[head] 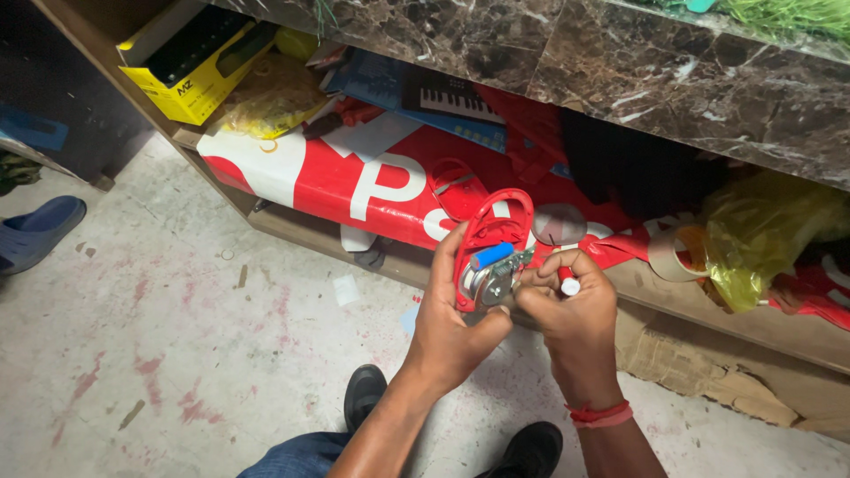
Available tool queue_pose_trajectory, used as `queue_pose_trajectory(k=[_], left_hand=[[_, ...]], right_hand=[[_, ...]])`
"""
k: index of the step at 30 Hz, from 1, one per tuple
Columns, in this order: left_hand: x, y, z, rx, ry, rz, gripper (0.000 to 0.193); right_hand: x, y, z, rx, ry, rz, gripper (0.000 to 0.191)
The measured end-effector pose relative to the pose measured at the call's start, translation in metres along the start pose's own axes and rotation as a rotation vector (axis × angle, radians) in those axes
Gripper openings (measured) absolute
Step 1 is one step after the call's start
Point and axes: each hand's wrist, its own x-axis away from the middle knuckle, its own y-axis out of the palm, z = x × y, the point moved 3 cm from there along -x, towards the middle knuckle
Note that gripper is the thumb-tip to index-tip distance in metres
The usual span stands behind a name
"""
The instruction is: The person sits on the floor repairing a red toy device. They use a screwdriver to unscrew and reposition the internal circuit board and speaker, fit the board back into the red plastic housing, and press the housing parts together while handling small screws.
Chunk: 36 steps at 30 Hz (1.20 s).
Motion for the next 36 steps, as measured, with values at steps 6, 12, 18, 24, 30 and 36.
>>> queue_pose_trajectory(k=[6,12,18,24,30,36], left_hand=[[-0.003,0.0,-0.001,0.388,-0.098,0.046,0.087],[-0.003,-0.003,-0.002,0.501,-0.272,0.148,0.075],[-0.004,-0.003,-0.005,0.566,-0.37,0.156,0.062],[-0.004,-0.002,-0.003,0.568,-0.425,0.165,0.06],[-0.008,-0.008,0.0,0.533,-0.388,0.181,0.064],[-0.008,-0.008,0.0,0.537,-0.314,0.193,0.061]], right_hand=[[0.001,0.007,-0.007,0.086,-0.09,0.0,0.021],[0.009,0.014,-0.018,0.104,-0.264,0.106,0.016],[0.014,0.019,-0.017,0.141,-0.346,0.147,0.019],[0.027,0.03,-0.011,0.275,-0.401,0.207,0.019],[0.03,0.023,-0.017,0.132,-0.452,0.16,0.036],[0.023,0.015,-0.014,0.105,-0.378,0.22,0.028]])
